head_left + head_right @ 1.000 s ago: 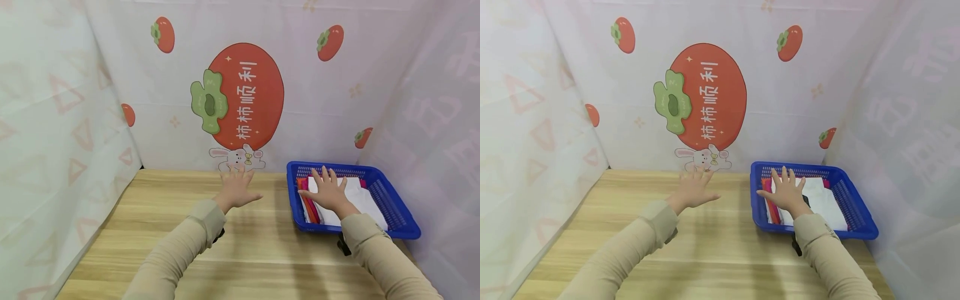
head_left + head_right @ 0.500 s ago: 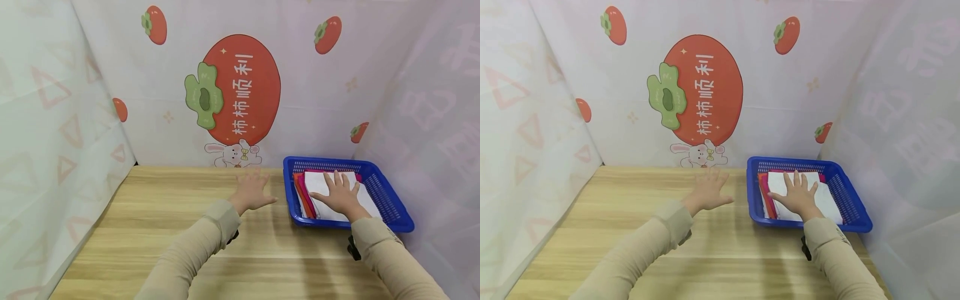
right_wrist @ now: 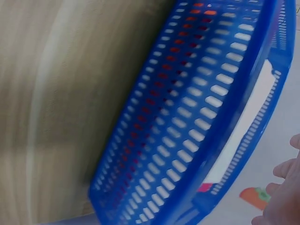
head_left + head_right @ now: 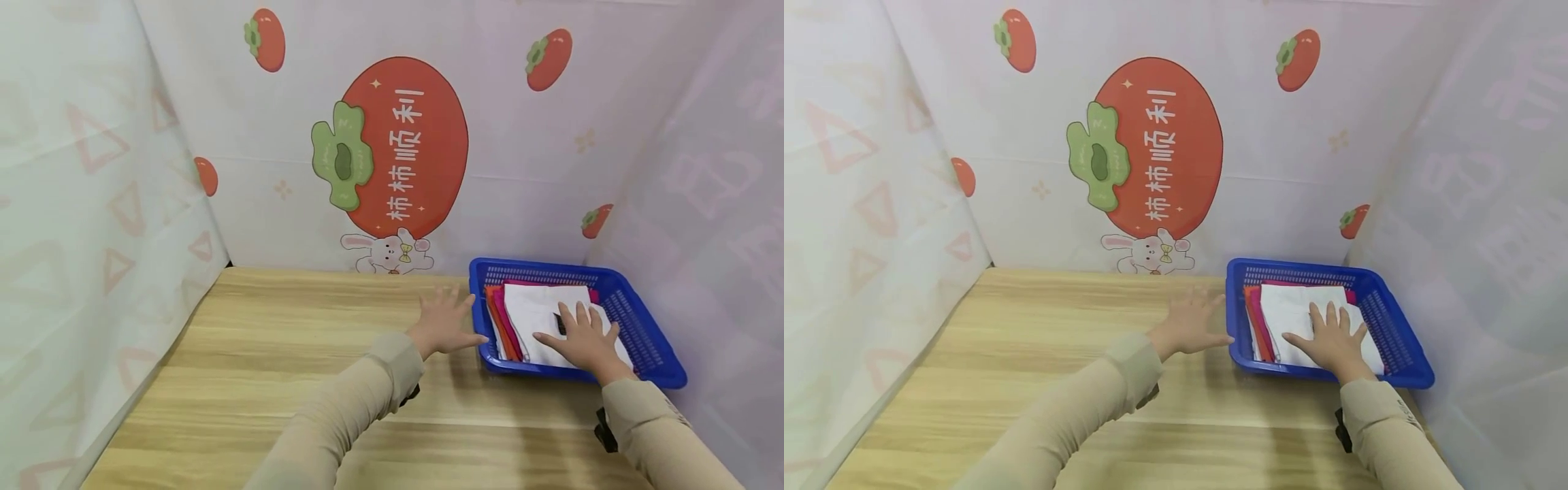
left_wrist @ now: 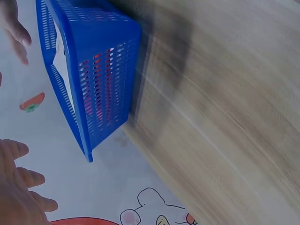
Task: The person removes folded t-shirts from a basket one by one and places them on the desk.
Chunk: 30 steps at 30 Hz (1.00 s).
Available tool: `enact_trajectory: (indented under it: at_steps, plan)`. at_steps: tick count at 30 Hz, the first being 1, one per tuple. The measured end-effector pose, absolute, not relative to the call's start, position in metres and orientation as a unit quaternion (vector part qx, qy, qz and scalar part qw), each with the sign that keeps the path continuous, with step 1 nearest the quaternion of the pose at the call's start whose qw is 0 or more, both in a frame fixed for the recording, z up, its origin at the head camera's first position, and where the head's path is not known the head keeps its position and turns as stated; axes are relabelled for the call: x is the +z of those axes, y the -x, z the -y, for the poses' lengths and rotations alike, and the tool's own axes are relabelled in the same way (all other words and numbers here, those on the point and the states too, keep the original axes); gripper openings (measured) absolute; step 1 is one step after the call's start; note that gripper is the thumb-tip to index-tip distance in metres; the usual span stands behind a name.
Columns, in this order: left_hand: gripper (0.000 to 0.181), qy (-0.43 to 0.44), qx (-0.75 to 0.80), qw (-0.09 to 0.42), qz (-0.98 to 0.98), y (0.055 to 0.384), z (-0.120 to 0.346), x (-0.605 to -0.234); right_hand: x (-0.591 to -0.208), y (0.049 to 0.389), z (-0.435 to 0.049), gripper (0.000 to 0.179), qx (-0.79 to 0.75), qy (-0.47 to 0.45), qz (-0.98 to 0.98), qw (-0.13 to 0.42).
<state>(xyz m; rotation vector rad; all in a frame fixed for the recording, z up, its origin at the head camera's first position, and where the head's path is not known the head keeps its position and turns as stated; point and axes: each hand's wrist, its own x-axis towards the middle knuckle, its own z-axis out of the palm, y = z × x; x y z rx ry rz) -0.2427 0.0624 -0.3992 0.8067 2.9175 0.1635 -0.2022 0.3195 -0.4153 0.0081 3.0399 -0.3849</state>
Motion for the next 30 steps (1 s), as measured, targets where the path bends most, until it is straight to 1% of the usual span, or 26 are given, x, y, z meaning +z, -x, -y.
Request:
enact_trajectory:
  at_steps: [9,19,22,26,30]
  plan:
    - [0.084,-0.284,0.084,0.103,-0.95,0.24,-0.086,-0.413,-0.429,0.195,-0.357,0.101,-0.134,-0.045,-0.987,0.081]
    - [0.079,-0.279,0.208,0.16,-0.924,0.24,-0.106,-0.419,-0.43,0.197,-0.389,0.101,-0.163,-0.089,-0.97,0.155]
    - [0.075,-0.277,0.253,0.174,-0.911,0.24,-0.113,-0.422,-0.431,0.196,-0.397,0.099,-0.173,-0.092,-0.966,0.171]
    - [0.07,-0.262,0.339,0.194,-0.883,0.241,-0.122,-0.428,-0.432,0.195,-0.402,0.091,-0.185,-0.079,-0.964,0.176]
    - [0.065,-0.206,0.434,0.224,-0.848,0.242,-0.128,-0.432,-0.433,0.196,-0.406,0.084,-0.207,-0.075,-0.96,0.17]
